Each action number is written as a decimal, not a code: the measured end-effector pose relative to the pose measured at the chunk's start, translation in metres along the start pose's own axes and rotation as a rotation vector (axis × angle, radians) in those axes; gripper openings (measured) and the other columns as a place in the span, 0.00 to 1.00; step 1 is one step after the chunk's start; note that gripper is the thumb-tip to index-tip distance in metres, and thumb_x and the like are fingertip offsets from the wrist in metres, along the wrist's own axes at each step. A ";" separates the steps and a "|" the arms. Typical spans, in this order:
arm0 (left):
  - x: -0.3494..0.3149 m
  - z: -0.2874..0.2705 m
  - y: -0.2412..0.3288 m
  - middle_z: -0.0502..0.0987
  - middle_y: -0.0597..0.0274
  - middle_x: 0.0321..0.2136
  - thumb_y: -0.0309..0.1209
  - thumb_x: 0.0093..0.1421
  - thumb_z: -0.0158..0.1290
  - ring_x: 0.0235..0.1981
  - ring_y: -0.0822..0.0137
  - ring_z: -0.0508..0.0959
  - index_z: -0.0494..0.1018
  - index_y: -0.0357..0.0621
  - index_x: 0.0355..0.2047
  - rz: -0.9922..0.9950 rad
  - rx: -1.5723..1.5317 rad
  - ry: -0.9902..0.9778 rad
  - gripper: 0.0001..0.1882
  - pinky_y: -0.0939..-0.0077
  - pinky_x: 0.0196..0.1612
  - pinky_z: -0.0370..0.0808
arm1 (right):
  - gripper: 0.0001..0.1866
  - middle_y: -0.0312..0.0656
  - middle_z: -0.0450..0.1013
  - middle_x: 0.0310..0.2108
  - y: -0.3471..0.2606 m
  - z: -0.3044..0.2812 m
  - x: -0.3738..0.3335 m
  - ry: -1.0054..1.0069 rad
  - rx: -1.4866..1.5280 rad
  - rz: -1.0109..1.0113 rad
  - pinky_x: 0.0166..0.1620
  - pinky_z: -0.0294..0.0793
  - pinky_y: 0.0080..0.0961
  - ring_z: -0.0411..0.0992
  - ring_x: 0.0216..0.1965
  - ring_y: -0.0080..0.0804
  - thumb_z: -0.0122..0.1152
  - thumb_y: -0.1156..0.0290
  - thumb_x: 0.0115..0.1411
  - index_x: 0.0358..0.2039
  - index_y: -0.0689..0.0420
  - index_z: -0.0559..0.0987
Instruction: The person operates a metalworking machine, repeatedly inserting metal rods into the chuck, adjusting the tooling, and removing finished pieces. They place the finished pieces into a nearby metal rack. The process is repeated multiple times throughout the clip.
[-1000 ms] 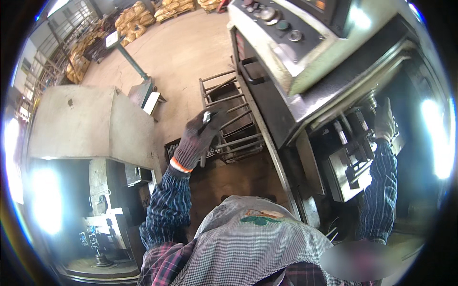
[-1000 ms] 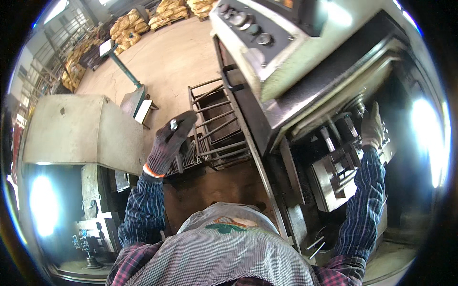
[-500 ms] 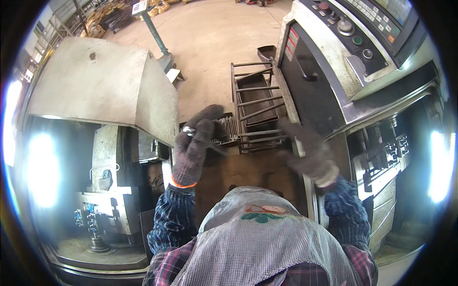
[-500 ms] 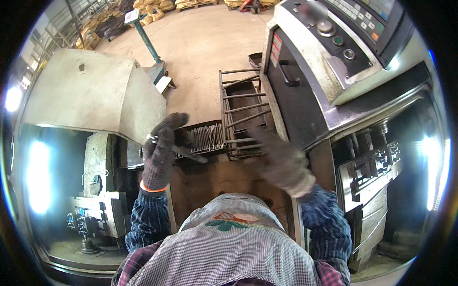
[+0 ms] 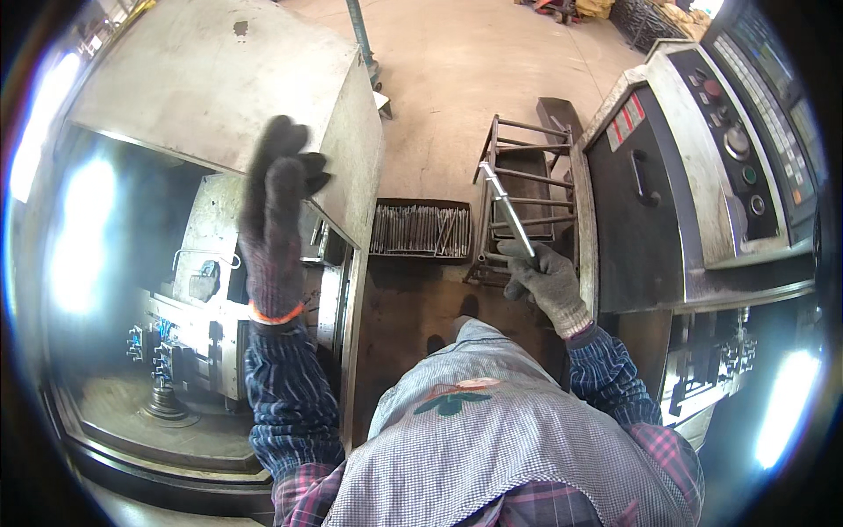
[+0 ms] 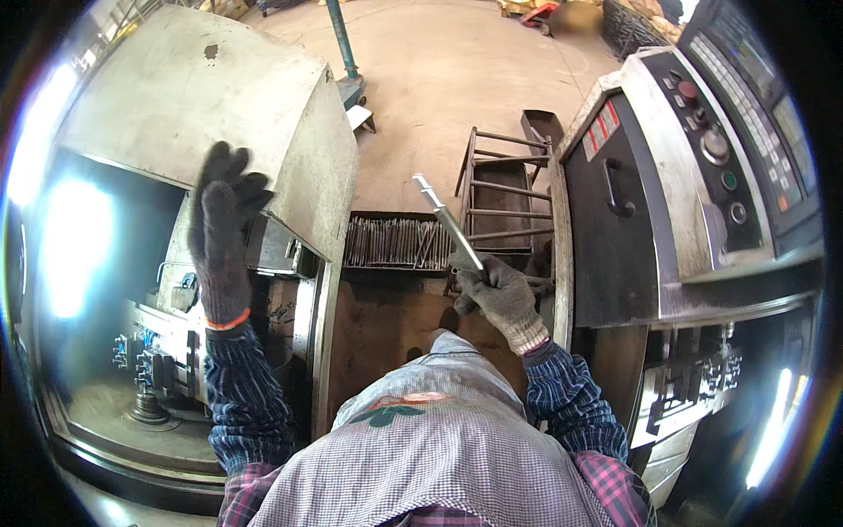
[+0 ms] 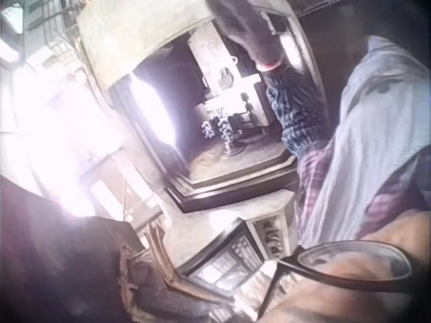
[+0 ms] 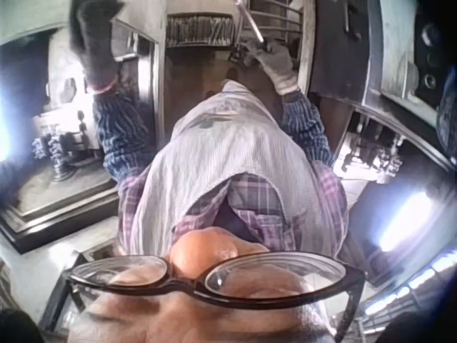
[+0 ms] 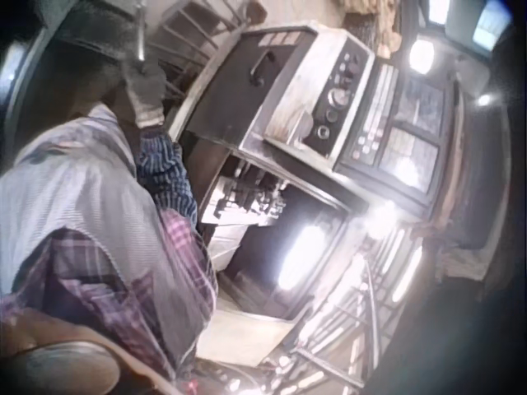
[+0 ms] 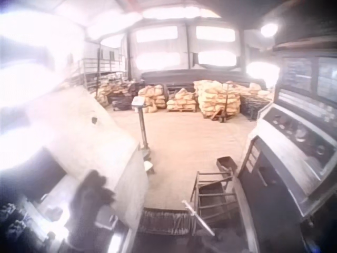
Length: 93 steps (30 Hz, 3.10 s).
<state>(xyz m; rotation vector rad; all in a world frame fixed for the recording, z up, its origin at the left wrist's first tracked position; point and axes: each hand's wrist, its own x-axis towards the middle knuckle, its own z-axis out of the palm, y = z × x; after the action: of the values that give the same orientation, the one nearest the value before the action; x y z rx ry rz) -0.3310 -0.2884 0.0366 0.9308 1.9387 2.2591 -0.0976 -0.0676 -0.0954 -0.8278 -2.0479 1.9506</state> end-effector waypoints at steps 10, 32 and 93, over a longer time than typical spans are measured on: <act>0.100 -0.067 -0.090 0.82 0.52 0.46 0.37 0.68 0.57 0.34 0.68 0.82 0.74 0.47 0.58 0.055 0.964 0.271 0.20 0.71 0.38 0.80 | 0.20 0.36 0.79 0.23 0.013 -0.056 0.074 0.024 -0.071 0.179 0.21 0.61 0.12 0.65 0.16 0.11 0.58 0.62 0.70 0.57 0.58 0.77; 0.129 -0.032 -0.095 0.76 0.65 0.25 0.43 0.68 0.55 0.19 0.76 0.72 0.77 0.46 0.56 -0.139 0.950 0.707 0.21 0.79 0.20 0.68 | 0.19 0.35 0.80 0.24 0.028 -0.086 0.140 0.048 -0.047 0.342 0.20 0.62 0.16 0.65 0.16 0.13 0.56 0.61 0.71 0.56 0.59 0.78; 0.191 -0.101 -0.223 0.80 0.45 0.43 0.35 0.74 0.43 0.34 0.65 0.80 0.74 0.29 0.54 0.175 2.069 -0.075 0.20 0.77 0.36 0.79 | 0.19 0.53 0.77 0.53 0.621 0.321 0.535 -0.646 -0.742 0.826 0.51 0.79 0.43 0.78 0.53 0.47 0.49 0.65 0.69 0.55 0.54 0.80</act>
<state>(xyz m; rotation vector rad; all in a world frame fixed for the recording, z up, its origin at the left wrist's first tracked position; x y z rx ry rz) -0.6123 -0.2545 -0.0905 0.8858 3.5458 -0.6757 -0.5398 -0.0822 -0.8562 -1.5394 -3.3254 1.9377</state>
